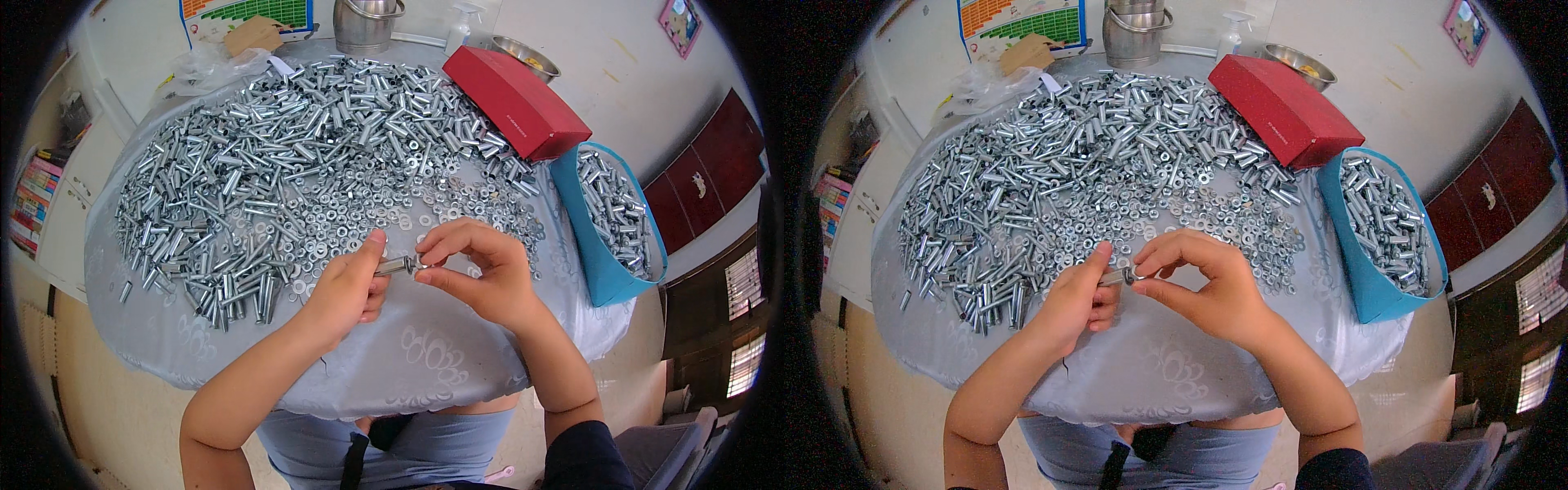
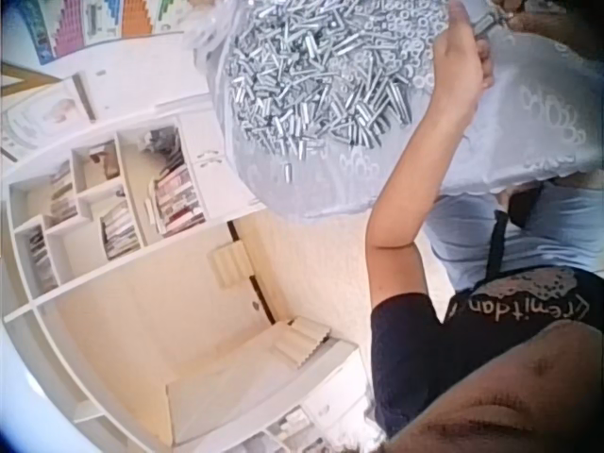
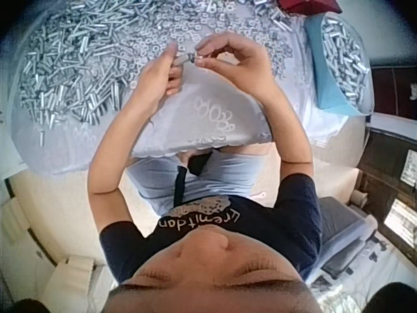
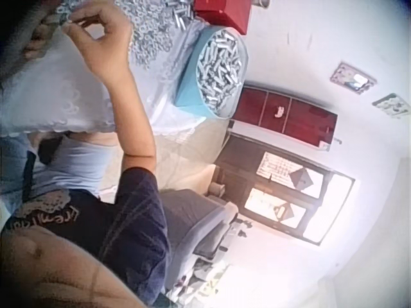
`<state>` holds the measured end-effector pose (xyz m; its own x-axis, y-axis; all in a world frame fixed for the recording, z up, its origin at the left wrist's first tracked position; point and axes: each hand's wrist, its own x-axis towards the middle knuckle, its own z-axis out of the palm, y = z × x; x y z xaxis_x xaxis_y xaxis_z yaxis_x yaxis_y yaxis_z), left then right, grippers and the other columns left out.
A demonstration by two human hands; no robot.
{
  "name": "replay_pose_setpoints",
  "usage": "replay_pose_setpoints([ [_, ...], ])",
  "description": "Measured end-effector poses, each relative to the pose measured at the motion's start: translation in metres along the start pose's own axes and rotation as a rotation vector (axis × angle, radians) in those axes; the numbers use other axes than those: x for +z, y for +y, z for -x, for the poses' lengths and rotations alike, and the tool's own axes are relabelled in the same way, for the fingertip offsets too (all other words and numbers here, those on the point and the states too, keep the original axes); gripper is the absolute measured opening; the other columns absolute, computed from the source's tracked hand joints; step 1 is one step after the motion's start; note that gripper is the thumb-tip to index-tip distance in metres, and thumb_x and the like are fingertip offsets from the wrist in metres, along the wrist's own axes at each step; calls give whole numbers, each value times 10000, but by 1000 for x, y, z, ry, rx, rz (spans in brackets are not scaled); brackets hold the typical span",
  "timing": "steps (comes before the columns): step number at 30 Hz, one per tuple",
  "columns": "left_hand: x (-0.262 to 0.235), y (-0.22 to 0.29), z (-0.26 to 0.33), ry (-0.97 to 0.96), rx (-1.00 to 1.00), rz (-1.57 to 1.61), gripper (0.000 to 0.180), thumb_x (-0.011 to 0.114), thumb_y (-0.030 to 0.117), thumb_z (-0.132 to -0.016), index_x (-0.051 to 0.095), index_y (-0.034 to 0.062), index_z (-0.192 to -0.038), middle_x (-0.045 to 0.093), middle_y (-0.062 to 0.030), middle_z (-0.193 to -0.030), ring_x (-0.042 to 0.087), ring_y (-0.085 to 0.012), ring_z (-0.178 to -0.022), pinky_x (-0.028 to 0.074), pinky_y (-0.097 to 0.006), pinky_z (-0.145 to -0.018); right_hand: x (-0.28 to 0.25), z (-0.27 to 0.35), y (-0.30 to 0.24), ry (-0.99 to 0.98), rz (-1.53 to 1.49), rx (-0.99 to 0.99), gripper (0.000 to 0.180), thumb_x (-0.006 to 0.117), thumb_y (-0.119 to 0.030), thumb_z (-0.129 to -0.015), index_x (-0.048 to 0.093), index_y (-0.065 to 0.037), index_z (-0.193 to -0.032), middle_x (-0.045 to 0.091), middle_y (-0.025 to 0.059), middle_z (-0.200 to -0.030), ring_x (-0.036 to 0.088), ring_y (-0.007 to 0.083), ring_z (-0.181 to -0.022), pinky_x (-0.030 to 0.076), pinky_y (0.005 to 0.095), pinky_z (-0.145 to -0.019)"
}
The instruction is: The person repeatedly picks up bolts, washers, and nuts from a large pile on a table, threads the washers and nuts onto the bolts by hand, and places the assembled fasteners into a blue bin. The process is continuous and repetitive throughout the clip.
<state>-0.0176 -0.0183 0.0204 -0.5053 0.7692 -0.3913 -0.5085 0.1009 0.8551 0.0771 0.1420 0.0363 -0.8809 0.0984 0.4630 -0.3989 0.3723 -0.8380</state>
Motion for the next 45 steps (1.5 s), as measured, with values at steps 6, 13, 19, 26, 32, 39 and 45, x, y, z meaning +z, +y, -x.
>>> replay_pose_setpoints([
  [6,1,0,1,-41,8,15,529,348,506,-930,291,146,-547,263,53,-506,225,-68,-416,204,-232,-394,8,0,-9,75,-83,99,173,723,-12,-705,637,-45,-852,579,40,-847,550,117,-726,454,242,-645],
  [13,0,-2,-1,8,34,-34,536,364,508,-925,325,133,-544,277,51,-507,240,-63,-413,203,-228,-390,1,-1,-6,-37,190,12,194,747,-119,-708,630,-42,-843,571,36,-743,534,126,-638,437,240,-575],
  [19,-1,-5,-1,29,129,-75,540,369,495,-929,362,117,-542,306,44,-502,258,-59,-405,210,-224,-382,-2,2,-10,-103,326,132,218,746,-146,-715,631,-38,-866,573,40,-726,533,122,-619,426,236,-535],
  [26,-2,-4,-2,53,110,-87,548,372,510,-923,371,117,-541,310,50,-489,250,-54,-395,201,-221,-374,-6,2,-12,-108,229,111,331,751,-175,-710,600,-50,-976,578,39,-742,559,123,-626,447,248,-529],
  [32,0,-5,-3,100,104,-122,554,371,514,-922,369,117,-536,316,50,-485,258,-51,-391,200,-223,-366,-4,0,-17,-150,309,211,207,752,-127,-704,628,-40,-843,592,27,-697,560,101,-609,442,223,-526],
  [39,-1,-6,-3,106,147,-243,594,362,526,-919,412,92,-515,369,30,-479,325,-69,-401,260,-236,-390,-15,4,-5,-351,577,-15,257,751,-175,-708,601,-56,-880,553,24,-661,544,129,-576,427,249,-509],
  [45,-5,-10,-5,106,166,-271,603,358,510,-925,463,67,-530,387,19,-474,348,-72,-417,270,-239,-408,-1,1,-16,-149,371,66,207,713,-180,-746,585,-63,-860,526,31,-633,528,163,-546,422,267,-500],
])
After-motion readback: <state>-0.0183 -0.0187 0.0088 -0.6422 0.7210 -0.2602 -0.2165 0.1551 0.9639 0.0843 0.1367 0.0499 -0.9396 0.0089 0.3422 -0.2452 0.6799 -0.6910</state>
